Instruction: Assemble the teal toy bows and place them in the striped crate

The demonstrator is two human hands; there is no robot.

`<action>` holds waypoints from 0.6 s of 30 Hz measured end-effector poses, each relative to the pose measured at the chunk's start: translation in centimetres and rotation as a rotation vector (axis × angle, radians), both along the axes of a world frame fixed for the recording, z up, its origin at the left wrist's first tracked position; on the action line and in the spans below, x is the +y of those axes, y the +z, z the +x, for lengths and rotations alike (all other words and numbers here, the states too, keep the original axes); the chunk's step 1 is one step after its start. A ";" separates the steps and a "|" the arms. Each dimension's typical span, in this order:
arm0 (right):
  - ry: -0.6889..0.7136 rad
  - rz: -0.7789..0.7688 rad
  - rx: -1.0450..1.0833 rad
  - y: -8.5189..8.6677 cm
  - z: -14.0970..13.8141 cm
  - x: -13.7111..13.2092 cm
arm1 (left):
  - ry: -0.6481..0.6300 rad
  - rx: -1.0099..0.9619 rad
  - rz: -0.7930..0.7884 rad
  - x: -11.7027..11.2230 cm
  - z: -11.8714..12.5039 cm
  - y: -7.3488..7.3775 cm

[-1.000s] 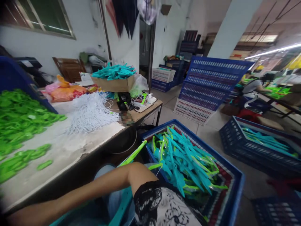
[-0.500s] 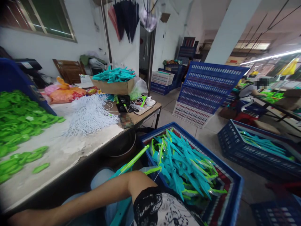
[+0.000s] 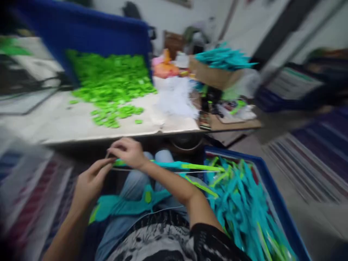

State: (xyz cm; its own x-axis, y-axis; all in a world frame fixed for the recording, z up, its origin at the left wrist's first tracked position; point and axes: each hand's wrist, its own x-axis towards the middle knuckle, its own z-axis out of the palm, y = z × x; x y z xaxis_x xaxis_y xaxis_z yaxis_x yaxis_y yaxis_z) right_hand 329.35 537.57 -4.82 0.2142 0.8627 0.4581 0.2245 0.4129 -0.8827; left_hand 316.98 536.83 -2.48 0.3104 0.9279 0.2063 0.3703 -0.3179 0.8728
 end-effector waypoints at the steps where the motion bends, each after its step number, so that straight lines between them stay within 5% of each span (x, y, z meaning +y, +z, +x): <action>1: 0.023 0.086 -0.006 -0.1 -0.1 -0.7 | 0.073 -0.087 -0.087 -0.5 -1.3 -0.1; 5: 0.163 0.286 -0.025 -1.2 -1.1 -2.5 | 0.253 -0.428 -0.295 -0.8 -2.8 0.3; 12: 0.135 0.169 0.142 -1.3 -3.6 -2.7 | 0.321 -0.060 0.085 -2.6 -3.1 2.3; 18: 0.081 0.162 0.219 -0.4 -4.2 -1.6 | 0.277 -0.357 -0.145 -1.6 -3.3 1.3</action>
State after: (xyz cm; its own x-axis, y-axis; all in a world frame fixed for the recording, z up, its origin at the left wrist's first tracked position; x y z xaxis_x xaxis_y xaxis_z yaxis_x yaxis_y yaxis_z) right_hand 325.14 535.98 -5.23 0.2567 0.8006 0.5415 -0.0032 0.5610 -0.8278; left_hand 313.66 535.27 -1.18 -0.0198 0.9929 0.1176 0.0933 -0.1153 0.9889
